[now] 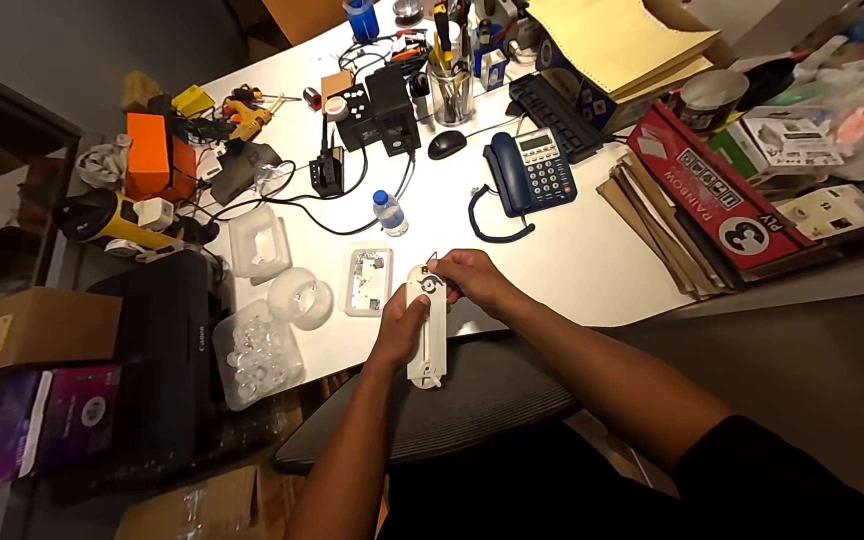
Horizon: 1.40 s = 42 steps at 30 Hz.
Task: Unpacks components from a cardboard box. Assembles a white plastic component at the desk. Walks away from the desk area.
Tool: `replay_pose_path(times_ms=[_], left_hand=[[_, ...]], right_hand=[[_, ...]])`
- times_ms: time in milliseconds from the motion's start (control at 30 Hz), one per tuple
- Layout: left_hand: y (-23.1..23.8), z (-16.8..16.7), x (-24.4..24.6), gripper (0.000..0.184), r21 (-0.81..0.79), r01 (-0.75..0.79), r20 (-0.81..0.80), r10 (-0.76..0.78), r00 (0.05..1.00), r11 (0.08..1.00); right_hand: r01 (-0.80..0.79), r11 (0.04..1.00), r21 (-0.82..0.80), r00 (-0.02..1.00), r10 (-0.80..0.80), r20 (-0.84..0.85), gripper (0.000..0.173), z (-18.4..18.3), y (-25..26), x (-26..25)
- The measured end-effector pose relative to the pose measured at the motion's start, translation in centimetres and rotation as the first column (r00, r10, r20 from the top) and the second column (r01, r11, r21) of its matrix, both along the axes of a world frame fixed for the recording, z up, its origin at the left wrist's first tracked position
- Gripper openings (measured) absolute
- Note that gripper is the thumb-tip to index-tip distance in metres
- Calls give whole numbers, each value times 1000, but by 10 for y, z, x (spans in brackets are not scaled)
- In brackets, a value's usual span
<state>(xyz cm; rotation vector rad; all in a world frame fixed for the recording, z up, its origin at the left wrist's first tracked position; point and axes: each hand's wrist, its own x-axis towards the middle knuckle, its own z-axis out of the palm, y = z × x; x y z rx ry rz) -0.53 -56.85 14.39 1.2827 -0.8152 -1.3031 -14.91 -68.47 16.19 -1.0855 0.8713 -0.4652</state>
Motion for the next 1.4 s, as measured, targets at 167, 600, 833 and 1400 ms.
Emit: replay_pose_path(times_ms=[167, 600, 833, 1400], left_hand=[[0, 1, 8, 39, -11, -85, -192, 82, 978, 996], [-5, -6, 4, 55, -26, -324, -112, 319, 941, 946], [-10, -10, 1, 63, -38, -317, 172, 319, 932, 948], [0, -9, 1, 68, 307, -409, 56, 412, 909, 860]], right_hand=[[-40, 999, 32, 988, 35, 148, 40, -1, 1, 3], [-319, 892, -321, 928, 225, -298, 68, -7, 18, 6], [-425, 873, -238, 883, 341, -323, 58, -6, 24, 5], [-429, 887, -168, 625, 157, -764, 76, -68, 4, -5]])
